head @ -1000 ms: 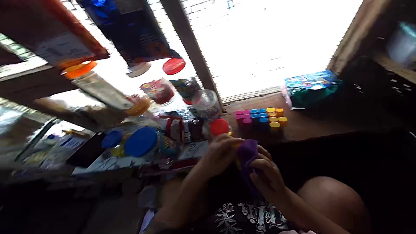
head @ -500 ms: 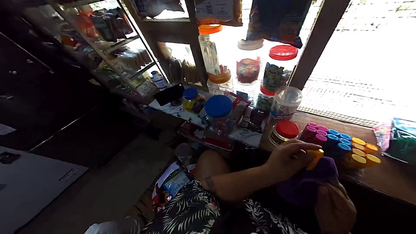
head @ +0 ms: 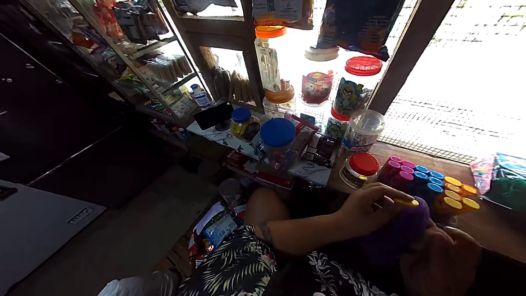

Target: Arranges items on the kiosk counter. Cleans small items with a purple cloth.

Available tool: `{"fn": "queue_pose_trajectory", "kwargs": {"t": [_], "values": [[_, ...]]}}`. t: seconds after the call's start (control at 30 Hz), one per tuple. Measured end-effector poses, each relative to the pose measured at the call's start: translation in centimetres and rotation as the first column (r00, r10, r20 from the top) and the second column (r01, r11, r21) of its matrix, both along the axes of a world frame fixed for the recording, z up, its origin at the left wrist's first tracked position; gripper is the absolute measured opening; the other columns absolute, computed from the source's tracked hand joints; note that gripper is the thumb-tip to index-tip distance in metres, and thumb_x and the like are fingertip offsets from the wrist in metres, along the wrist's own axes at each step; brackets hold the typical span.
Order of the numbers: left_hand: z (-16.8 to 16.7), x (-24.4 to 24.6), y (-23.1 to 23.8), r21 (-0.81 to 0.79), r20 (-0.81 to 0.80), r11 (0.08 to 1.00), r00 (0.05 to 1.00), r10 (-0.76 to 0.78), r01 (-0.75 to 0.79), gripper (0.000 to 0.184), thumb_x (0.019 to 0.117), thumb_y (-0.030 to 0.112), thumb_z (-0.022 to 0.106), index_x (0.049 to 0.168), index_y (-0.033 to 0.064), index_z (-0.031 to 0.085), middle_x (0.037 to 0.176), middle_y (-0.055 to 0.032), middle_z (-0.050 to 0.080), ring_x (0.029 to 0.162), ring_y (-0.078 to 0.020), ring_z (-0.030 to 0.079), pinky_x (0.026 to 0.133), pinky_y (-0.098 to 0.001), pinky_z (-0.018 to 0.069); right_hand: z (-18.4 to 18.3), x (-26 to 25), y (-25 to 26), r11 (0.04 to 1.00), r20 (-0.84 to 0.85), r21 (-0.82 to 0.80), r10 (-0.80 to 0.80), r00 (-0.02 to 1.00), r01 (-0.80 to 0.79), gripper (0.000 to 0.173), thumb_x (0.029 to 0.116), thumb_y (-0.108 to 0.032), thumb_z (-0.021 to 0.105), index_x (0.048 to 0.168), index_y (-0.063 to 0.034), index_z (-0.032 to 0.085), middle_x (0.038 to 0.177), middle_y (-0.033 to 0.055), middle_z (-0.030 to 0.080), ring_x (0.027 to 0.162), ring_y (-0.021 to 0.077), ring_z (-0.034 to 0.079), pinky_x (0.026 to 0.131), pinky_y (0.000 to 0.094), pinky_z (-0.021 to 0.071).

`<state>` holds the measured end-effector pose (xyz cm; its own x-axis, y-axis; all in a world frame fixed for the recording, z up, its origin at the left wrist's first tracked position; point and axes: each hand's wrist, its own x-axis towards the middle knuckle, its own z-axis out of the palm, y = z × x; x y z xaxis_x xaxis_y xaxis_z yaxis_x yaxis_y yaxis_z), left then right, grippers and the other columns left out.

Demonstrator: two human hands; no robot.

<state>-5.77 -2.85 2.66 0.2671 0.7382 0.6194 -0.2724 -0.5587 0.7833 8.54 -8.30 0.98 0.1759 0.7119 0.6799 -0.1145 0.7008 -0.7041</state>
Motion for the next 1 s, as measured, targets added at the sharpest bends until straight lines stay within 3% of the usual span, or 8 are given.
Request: {"fn": "queue_pose_trajectory", "kwargs": {"t": [0.13, 0.23, 0.3, 0.37, 0.43, 0.6, 0.83, 1.0], "values": [[-0.9, 0.7, -0.3, 0.084, -0.003, 0.996, 1.0, -0.016, 0.016, 0.021, 0.0957, -0.002, 0.06, 0.113, -0.0133, 0.066, 0.109, -0.0233, 0.064, 0.095, -0.016, 0.065, 0.081, -0.0232, 0.0551, -0.7, -0.1, 0.6, 0.995, -0.076, -0.101, -0.031, 0.997, 0.023, 0.024, 0.0958, -0.015, 0.067, 0.112, -0.0329, 0.061, 0.116, -0.0155, 0.065, 0.106, 0.0004, 0.064, 0.089, 0.0175, 0.0546], [-0.9, 0.8, -0.1, 0.097, 0.002, 0.995, 1.0, -0.028, 0.028, 0.021, 0.0947, -0.004, 0.06, 0.112, -0.0139, 0.066, 0.108, -0.0242, 0.065, 0.097, -0.0181, 0.065, 0.083, -0.0247, 0.0551, -1.1, -0.1, 0.5, 0.986, -0.022, -0.162, -0.046, 0.999, 0.042, 0.022, 0.1003, -0.02, 0.06, 0.117, -0.0343, 0.063, 0.128, -0.0163, 0.064, 0.117, 0.0018, 0.061, 0.097, 0.0195, 0.0522], [-0.7, 0.8, 0.0, 0.114, 0.014, 0.993, 0.999, -0.031, 0.029, 0.02, 0.0941, -0.004, 0.061, 0.11, -0.0147, 0.066, 0.106, -0.024, 0.064, 0.098, -0.0187, 0.065, 0.084, -0.025, 0.0548, -1.6, -0.3, 0.6, 0.992, 0.054, -0.123, -0.008, 0.999, 0.015, 0.029, 0.1038, -0.025, 0.055, 0.13, -0.0368, 0.054, 0.133, -0.0198, 0.061, 0.122, -0.0003, 0.058, 0.102, 0.0197, 0.049], [-0.4, 0.7, 0.3, 0.121, 0.006, 0.992, 0.999, -0.037, 0.036, 0.02, 0.0946, -0.003, 0.062, 0.11, -0.0147, 0.066, 0.105, -0.0236, 0.065, 0.097, -0.0183, 0.065, 0.084, -0.0248, 0.0549, -2.1, -0.1, 0.7, 0.997, 0.188, -0.073, 0.02, 0.982, -0.006, 0.054, 0.1044, -0.03, 0.054, 0.154, -0.0377, 0.036, 0.152, -0.0212, 0.045, 0.136, -0.0015, 0.046, 0.114, 0.0216, 0.039], [-0.2, 0.7, 0.5, 0.114, -0.019, 0.992, 0.999, -0.046, 0.048, 0.019, 0.0946, -0.002, 0.063, 0.109, -0.0141, 0.066, 0.104, -0.0227, 0.065, 0.094, -0.0171, 0.065, 0.083, -0.0243, 0.0545, -2.2, -0.1, 0.6, 0.998, 0.251, -0.059, -0.007, 0.968, 0.022, 0.064, 0.1062, -0.025, 0.05, 0.163, -0.0308, 0.022, 0.161, -0.0179, 0.035, 0.142, -0.0016, 0.04, 0.119, 0.0234, 0.034], [0.0, 0.3, 1.0, 0.036, -0.082, 0.998, 0.995, -0.051, 0.054, 0.02, 0.0941, -0.002, 0.063, 0.111, -0.0121, 0.069, 0.105, -0.0212, 0.068, 0.096, -0.0175, 0.067, 0.086, -0.0268, 0.0549, -2.0, -0.2, 0.5, 0.991, 0.265, -0.081, -0.08, 0.961, 0.104, 0.059, 0.1068, -0.014, 0.045, 0.161, -0.0065, 0.023, 0.16, -0.0079, 0.039, 0.14, -0.0035, 0.042, 0.118, 0.0208, 0.0355], [1.4, -0.3, 1.8, -0.008, 0.069, 0.999, 0.996, 0.05, -0.05, 0.02, 0.0965, 0.0, 0.062, 0.111, -0.0134, 0.067, 0.108, -0.0197, 0.067, 0.098, -0.013, 0.066, 0.084, -0.0242, 0.0564, -2.5, -0.4, 0.4, 0.972, 0.376, 0.016, -0.224, 0.899, 0.235, 0.046, 0.1059, -0.014, 0.05, 0.152, -0.0119, 0.048, 0.157, -0.003, 0.047, 0.143, 0.002, 0.04, 0.12, 0.0228, 0.0327], [0.4, 0.0, 1.4, -0.039, 0.059, 0.999, 0.998, 0.027, -0.025, 0.02, 0.0964, 0.001, 0.063, 0.111, -0.0128, 0.067, 0.108, -0.0189, 0.067, 0.098, -0.0125, 0.066, 0.082, -0.0234, 0.056, -2.1, -0.3, 0.5, 0.972, 0.412, 0.025, -0.222, 0.884, 0.232, 0.049, 0.1062, -0.016, 0.05, 0.153, -0.0017, 0.043, 0.153, 0.0024, 0.052, 0.137, -0.0028, 0.045, 0.115, 0.0178, 0.0358]]}}
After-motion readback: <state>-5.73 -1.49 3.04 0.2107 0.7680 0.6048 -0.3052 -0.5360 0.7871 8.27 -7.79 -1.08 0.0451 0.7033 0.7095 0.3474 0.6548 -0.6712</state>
